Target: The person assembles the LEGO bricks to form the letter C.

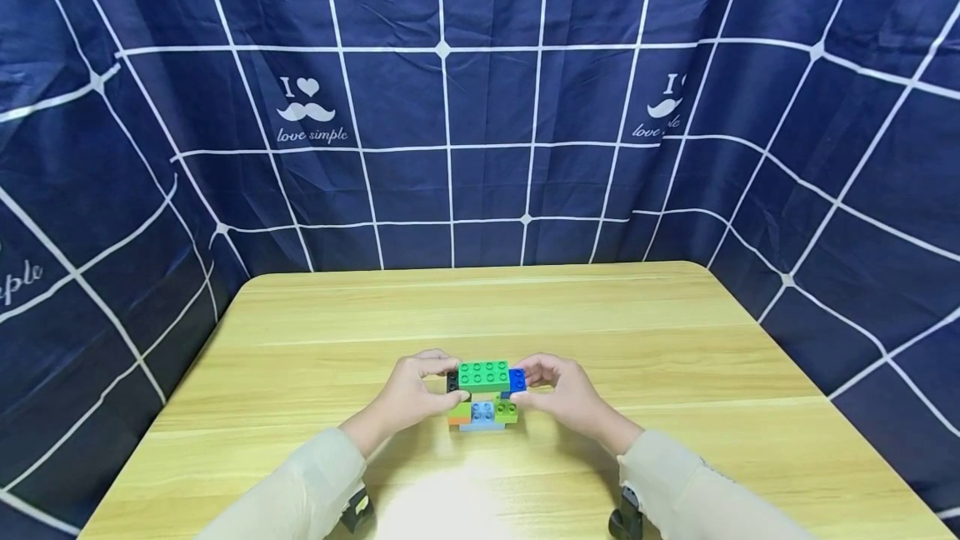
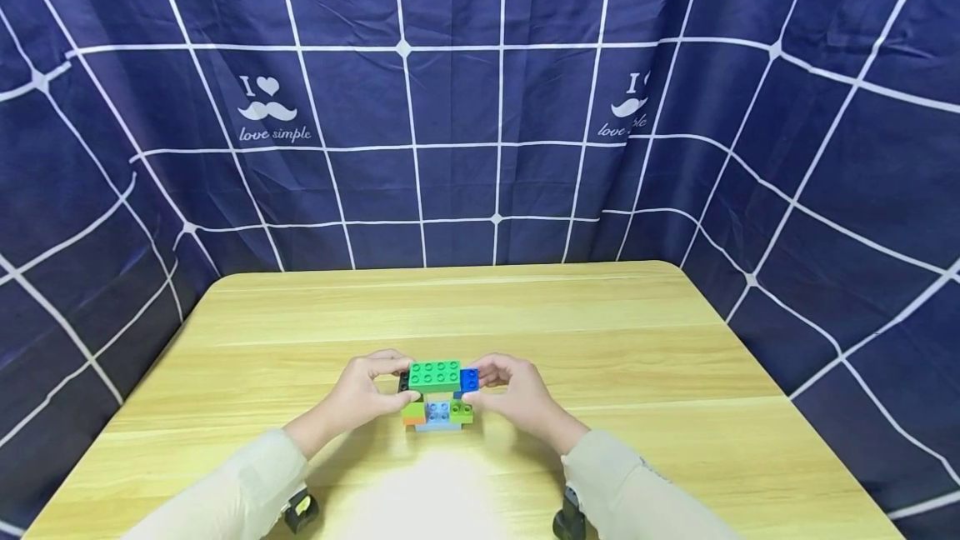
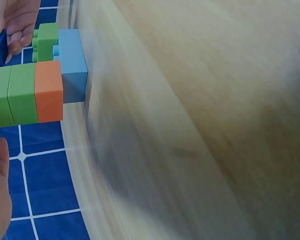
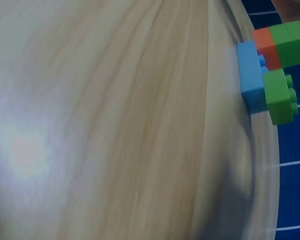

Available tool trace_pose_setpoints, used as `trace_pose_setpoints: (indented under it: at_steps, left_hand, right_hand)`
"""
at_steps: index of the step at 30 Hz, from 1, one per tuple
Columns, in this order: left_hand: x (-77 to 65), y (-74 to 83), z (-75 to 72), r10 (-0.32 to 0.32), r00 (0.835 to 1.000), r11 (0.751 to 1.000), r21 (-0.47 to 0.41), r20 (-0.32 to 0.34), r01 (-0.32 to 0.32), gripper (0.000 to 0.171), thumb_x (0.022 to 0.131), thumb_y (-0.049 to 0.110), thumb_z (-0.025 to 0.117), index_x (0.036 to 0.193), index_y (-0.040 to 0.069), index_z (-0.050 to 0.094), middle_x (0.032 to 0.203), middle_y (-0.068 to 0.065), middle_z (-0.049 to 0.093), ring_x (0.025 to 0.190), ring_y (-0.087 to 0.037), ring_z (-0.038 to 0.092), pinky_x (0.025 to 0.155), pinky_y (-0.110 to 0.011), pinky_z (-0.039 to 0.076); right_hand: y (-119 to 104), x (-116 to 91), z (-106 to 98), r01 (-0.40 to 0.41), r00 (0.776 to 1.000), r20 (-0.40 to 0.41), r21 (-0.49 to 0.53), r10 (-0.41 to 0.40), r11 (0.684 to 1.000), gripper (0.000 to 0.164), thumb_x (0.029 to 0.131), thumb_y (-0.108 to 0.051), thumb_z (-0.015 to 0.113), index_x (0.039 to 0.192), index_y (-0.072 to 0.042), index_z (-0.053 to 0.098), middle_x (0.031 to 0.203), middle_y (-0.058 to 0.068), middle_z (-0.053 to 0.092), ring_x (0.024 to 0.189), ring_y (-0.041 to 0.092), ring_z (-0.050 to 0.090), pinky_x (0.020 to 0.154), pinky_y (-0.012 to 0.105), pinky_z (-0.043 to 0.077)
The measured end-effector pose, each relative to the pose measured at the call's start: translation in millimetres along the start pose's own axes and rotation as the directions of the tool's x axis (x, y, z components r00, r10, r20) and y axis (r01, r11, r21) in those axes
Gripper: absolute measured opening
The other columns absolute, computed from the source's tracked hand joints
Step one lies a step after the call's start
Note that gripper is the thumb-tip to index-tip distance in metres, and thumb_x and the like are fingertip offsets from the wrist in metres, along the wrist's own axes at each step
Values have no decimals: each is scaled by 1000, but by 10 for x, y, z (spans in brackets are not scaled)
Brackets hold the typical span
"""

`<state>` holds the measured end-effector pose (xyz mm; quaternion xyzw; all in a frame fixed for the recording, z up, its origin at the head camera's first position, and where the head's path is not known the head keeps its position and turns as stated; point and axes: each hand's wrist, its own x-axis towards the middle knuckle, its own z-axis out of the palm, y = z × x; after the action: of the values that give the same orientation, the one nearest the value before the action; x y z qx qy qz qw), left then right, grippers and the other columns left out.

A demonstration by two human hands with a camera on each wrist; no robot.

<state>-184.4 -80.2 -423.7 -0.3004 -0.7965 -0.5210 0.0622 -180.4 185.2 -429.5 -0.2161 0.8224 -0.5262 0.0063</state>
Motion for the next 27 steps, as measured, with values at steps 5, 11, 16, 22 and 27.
trace_pose_setpoints:
  at_steps: [5, 11, 16, 22, 27]
  left_hand:
    - [3, 29, -12, -18, 1000, 1000, 0, 8, 18, 37, 72, 5, 80, 107, -4, 69, 102, 0, 65, 98, -18, 60, 90, -36, 50]
    - [9, 58, -21, -44, 999, 999, -13, 26, 44, 39, 74, 5, 80, 109, -5, 68, 103, -3, 65, 83, -19, 62, 76, -36, 56]
    - [21, 87, -29, -59, 997, 998, 2, 46, 59, 41, 74, 8, 80, 111, -6, 66, 106, -7, 64, 57, -9, 54, 65, -36, 57]
    - [23, 92, -45, -60, 997, 998, 21, 56, 59, 44, 74, 10, 80, 112, -8, 65, 107, -10, 64, 44, -4, 48, 82, -47, 52]
    - [23, 94, -39, -67, 996, 998, 14, 58, 66, 44, 75, 10, 80, 112, -8, 65, 107, -10, 64, 58, -11, 60, 85, -48, 51]
  right_hand:
    - [-113, -2, -16, -8, 1000, 11, -17, 8, 1000, 33, 78, -9, 79, 108, -3, 66, 93, 4, 67, 86, 20, 63, 83, 50, 50]
    - [-400, -35, -15, 0, 999, 43, -30, 1, 1000, 32, 78, -8, 78, 106, 0, 65, 92, 6, 66, 86, 22, 63, 85, 55, 48]
    - [-425, -51, -3, -12, 1000, 27, -24, 13, 1000, 31, 78, -6, 77, 106, 0, 64, 91, 6, 66, 86, 23, 62, 85, 55, 48]
    - [-198, -31, 43, -8, 1000, 13, 3, 8, 1000, 33, 80, -8, 76, 109, 0, 64, 92, 5, 66, 86, 20, 62, 83, 39, 52]
    - [-59, -27, 73, -12, 1000, 5, 51, 12, 999, 33, 81, -10, 75, 110, -1, 63, 93, 5, 66, 86, 19, 61, 81, 29, 52]
